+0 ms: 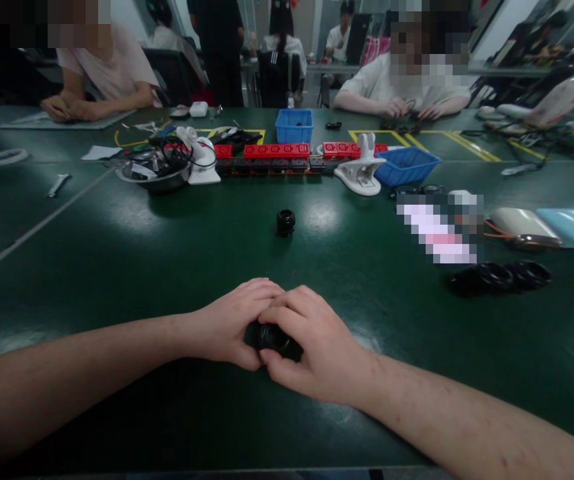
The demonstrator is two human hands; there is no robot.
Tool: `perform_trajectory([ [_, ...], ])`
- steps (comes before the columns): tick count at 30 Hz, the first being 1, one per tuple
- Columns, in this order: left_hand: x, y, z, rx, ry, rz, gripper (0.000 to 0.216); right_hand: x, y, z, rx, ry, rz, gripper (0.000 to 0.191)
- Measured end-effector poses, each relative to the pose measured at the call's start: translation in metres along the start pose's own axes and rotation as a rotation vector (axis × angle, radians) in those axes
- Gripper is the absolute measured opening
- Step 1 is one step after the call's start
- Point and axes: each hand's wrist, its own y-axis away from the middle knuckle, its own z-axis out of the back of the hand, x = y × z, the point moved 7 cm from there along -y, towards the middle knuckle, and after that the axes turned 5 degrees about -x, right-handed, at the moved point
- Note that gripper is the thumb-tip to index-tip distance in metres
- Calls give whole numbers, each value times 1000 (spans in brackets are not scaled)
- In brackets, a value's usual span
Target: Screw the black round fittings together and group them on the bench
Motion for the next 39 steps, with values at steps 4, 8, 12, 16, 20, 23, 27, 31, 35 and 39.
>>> perform_trajectory([
  [4, -1, -3, 1, 0, 11, 2, 51, 7, -1, 0, 13, -51, 50, 28],
  [8, -1, -3, 1, -12, 24, 1, 47, 14, -1, -1, 37, -70, 93, 33],
  [12, -3, -1, 2, -33, 21, -23, 46, 19, 0, -5, 12, -42, 88, 25],
  [16, -2, -2, 3, -56, 43, -21, 49, 21, 1, -12, -3, 11, 92, 10],
  [20, -1, -2, 2, -39, 58, -16, 53, 20, 4, -11, -34, 23, 142, 17],
  [23, 1, -2, -1, -6, 57, 8, 50, 20, 7, -8, 25, 88, 229, 21],
  [27, 3, -2, 0, -2, 74, 48, 55, 11, 9, 3, -20, 112, 193, 43],
  [31, 4, -4, 0, -2, 112, 70, 55, 1, 9, 9, -113, 8, 61, 47],
  [35, 4, -3, 0, 4, 120, 51, 52, -1, 7, 0, -63, -20, -1, 36],
  [39, 5, -2, -1, 6, 122, 45, 50, 1, 5, -1, -50, -34, -31, 21],
])
